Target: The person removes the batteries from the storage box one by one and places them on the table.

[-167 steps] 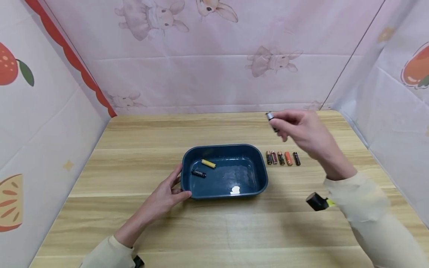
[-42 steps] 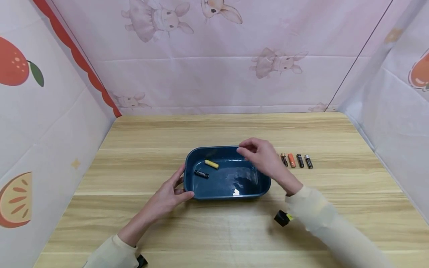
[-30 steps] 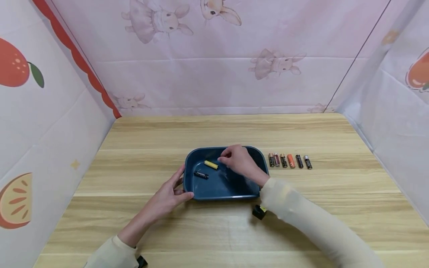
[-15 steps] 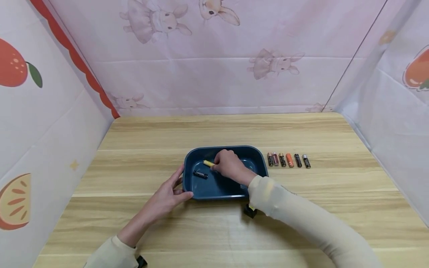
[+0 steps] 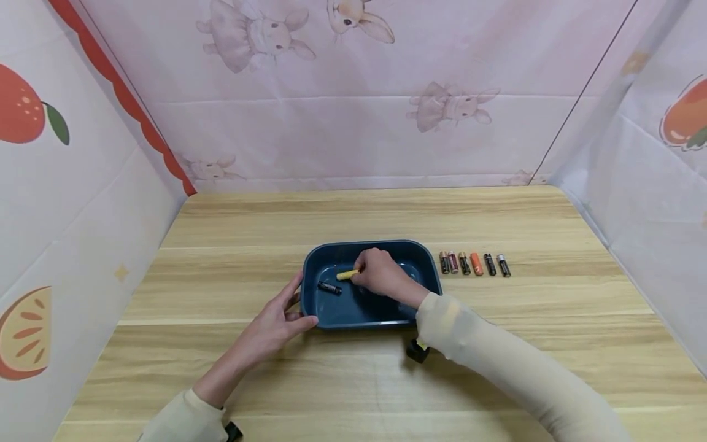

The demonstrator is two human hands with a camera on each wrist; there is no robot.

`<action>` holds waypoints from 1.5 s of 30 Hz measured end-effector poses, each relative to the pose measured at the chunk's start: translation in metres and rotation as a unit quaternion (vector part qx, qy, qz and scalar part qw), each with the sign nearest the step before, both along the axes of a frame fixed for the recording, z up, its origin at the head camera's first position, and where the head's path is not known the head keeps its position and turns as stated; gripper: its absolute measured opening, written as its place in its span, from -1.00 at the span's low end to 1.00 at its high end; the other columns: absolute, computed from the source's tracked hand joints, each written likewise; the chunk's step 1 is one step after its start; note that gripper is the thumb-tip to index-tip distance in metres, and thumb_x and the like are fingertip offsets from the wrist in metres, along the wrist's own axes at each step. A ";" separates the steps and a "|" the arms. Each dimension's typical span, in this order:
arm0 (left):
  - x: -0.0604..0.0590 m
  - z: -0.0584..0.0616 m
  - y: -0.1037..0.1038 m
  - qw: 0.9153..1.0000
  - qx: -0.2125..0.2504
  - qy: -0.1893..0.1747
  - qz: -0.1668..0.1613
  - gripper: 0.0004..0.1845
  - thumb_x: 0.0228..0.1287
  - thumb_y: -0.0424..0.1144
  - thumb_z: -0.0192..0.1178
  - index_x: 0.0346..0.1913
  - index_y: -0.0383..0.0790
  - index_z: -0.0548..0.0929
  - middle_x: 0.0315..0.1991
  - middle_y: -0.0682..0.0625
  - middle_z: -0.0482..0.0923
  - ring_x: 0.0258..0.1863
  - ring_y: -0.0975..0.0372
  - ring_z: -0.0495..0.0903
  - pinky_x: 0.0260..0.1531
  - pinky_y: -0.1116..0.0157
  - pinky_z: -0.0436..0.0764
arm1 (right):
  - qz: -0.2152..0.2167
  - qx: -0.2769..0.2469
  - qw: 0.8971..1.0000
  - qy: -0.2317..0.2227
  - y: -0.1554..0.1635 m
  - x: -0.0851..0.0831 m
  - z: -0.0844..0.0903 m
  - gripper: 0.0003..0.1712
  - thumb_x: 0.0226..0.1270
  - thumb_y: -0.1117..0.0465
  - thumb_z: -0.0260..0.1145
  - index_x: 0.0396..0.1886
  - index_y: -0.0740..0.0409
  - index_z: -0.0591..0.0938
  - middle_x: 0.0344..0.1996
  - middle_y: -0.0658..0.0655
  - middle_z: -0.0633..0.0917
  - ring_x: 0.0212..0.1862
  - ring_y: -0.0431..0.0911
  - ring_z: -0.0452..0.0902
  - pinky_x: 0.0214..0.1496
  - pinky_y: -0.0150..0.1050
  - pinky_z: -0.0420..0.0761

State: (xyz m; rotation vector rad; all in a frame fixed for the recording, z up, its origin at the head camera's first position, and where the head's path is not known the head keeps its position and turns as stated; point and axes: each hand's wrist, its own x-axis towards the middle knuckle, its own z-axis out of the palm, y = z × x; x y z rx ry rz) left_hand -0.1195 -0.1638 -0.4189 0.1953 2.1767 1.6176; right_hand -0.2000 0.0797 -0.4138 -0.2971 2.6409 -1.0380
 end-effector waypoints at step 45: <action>0.001 -0.001 0.000 1.000 0.020 0.011 -0.011 -0.02 0.46 -0.43 0.25 0.69 -0.12 -0.17 0.59 -0.40 0.02 0.33 -0.20 0.49 0.13 0.16 0.64 | -0.045 -0.595 0.801 -0.051 0.196 0.036 0.083 -0.74 0.56 0.51 0.11 -0.04 0.30 0.72 -0.13 0.18 0.77 -0.07 -0.05 0.72 -0.10 -0.25 0.73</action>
